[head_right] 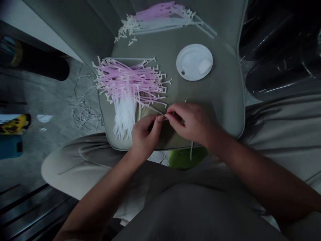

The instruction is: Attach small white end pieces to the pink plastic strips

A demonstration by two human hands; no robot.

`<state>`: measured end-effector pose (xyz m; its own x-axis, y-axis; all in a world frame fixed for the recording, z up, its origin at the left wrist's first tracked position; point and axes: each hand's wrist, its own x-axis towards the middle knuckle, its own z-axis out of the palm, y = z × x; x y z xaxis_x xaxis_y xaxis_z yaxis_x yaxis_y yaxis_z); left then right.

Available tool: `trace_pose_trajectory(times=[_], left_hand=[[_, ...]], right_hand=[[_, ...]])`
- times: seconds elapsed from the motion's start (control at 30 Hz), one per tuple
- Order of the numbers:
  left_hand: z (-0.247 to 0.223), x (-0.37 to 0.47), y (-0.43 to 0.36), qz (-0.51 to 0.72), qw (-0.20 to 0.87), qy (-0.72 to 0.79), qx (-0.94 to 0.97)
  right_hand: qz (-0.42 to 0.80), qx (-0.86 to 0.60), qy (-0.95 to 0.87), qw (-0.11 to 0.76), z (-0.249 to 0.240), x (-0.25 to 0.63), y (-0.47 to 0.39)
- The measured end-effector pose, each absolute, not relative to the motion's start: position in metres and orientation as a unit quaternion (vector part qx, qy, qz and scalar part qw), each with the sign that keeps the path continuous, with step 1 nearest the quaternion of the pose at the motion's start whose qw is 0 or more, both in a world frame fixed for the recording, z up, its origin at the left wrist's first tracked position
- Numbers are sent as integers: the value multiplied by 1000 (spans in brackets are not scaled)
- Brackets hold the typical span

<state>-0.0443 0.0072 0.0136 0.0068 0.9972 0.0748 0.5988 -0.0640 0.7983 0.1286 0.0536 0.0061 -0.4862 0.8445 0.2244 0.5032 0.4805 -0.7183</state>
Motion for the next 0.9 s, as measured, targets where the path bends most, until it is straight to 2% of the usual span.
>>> trace_pose_trajectory(times=[0.27, 0.53, 0.9], left_hand=[[7, -54, 7, 327, 243, 608, 682], [0, -57, 3, 301, 199, 602, 712], [0, -54, 4, 293, 190, 584, 733]], right_hand=[[262, -391, -842, 265, 2, 125, 52], [272, -443, -778, 353, -7, 124, 55], [257, -403, -819, 319, -2, 124, 54]])
